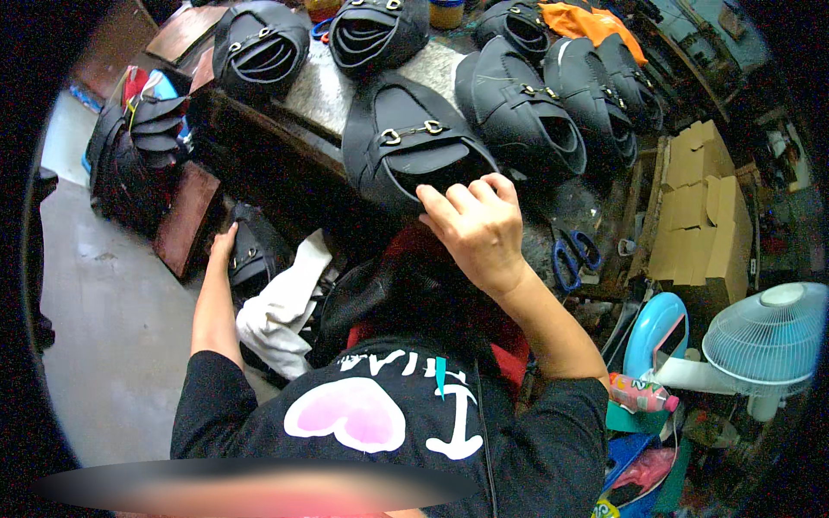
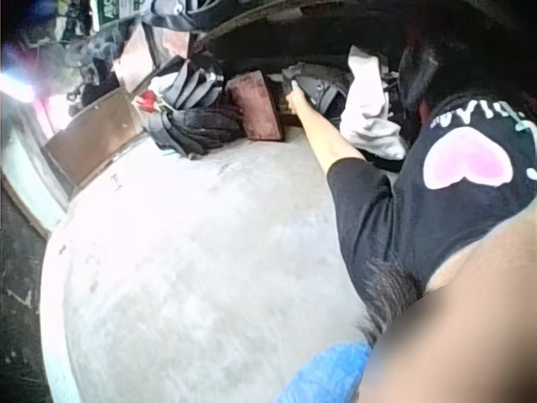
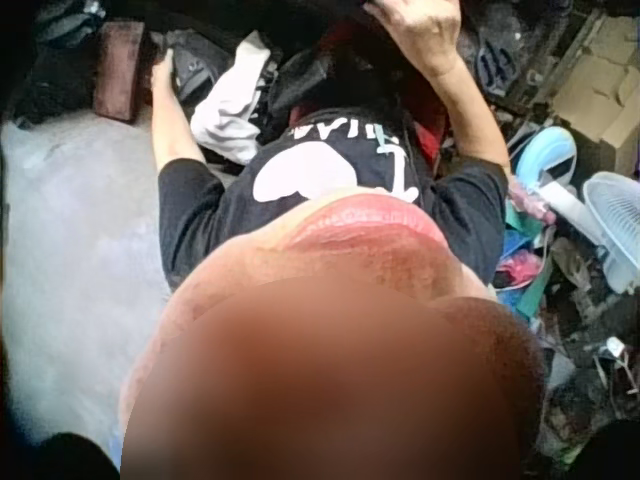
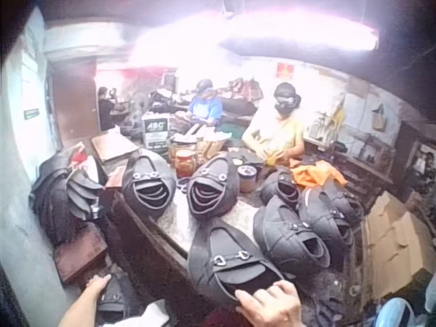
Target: The person uses scissors to trim excess material from the edges of black slip-on shoes. They handle each shoe individually, cutting along the seams and then placing the trimmed shoes on the workbench.
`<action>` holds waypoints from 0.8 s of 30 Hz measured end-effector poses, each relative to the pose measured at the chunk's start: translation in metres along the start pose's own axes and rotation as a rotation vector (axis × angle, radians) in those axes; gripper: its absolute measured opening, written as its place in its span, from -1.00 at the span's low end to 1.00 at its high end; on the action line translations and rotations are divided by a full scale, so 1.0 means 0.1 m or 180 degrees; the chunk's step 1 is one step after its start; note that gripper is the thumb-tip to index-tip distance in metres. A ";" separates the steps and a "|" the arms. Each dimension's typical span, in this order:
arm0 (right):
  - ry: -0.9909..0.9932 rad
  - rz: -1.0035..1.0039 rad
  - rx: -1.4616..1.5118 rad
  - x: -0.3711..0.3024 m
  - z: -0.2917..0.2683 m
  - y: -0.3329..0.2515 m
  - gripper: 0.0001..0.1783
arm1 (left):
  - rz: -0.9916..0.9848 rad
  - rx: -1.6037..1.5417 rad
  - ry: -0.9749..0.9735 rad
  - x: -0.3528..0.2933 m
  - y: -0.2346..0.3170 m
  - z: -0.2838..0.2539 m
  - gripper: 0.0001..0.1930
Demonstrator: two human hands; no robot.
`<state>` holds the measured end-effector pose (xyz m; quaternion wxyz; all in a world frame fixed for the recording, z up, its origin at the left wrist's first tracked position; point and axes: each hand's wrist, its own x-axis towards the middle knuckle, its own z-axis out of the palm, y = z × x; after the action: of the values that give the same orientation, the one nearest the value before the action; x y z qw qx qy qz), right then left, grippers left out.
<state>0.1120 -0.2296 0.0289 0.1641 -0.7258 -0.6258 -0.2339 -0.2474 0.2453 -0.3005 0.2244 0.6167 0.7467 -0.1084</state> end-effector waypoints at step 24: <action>-0.0141 -0.0992 0.1432 0.32 -0.04 -0.63 -0.51 | -0.0337 -0.4463 -0.1756 -0.97 -0.92 0.17 -0.21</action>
<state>0.0530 -0.1951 0.0459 0.2694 -0.5710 -0.7696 -0.0955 -0.3201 0.1333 -0.2801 0.7375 0.2433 0.5861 0.2310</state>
